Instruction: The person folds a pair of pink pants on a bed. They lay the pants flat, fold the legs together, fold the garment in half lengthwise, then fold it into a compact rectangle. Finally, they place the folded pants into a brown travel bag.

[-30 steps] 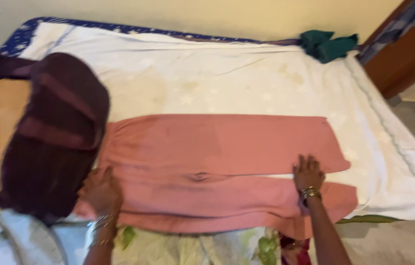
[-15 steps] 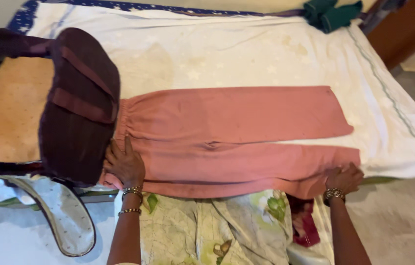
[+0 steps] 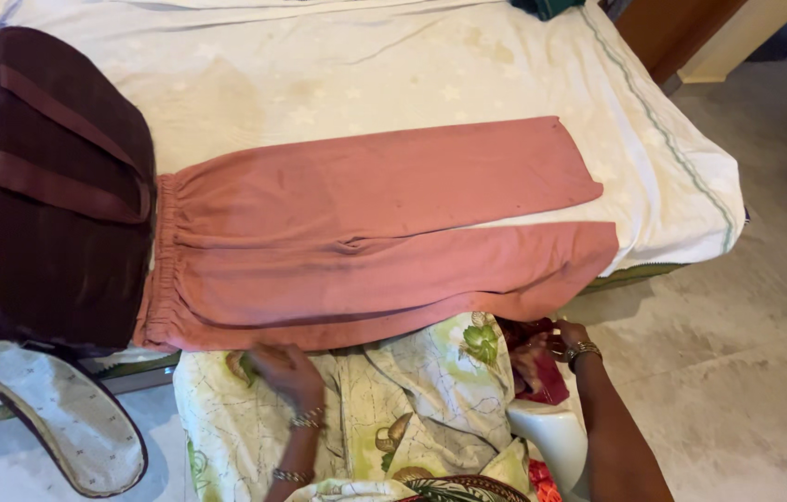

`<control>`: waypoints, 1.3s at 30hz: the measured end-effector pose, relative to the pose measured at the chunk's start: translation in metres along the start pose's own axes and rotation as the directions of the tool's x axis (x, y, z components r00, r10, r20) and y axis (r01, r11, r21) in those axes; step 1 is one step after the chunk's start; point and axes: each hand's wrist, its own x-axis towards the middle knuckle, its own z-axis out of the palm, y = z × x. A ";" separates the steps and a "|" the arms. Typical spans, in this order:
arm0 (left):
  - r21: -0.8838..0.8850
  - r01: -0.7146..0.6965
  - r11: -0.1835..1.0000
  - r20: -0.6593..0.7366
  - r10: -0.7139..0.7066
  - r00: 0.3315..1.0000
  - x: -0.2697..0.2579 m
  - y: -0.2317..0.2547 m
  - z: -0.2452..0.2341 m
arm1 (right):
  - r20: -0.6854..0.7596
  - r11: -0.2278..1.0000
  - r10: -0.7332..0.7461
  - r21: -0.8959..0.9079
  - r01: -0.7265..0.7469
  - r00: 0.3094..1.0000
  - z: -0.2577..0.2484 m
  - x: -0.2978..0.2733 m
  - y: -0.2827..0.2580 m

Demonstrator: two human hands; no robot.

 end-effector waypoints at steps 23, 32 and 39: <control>-0.521 0.552 0.651 0.373 -0.408 0.833 -0.019 -0.045 -0.003 | -0.169 0.383 -0.630 0.781 0.493 0.758 -0.011 -0.004 -0.054; -0.451 0.337 0.827 0.285 -0.224 0.932 -0.019 -0.033 -0.024 | -0.249 0.102 -0.784 0.852 0.513 0.569 -0.074 -0.009 -0.061; -0.545 0.306 0.781 0.267 -0.185 0.946 -0.028 -0.024 -0.035 | -0.166 0.228 -0.700 0.870 0.438 0.695 -0.073 0.026 -0.045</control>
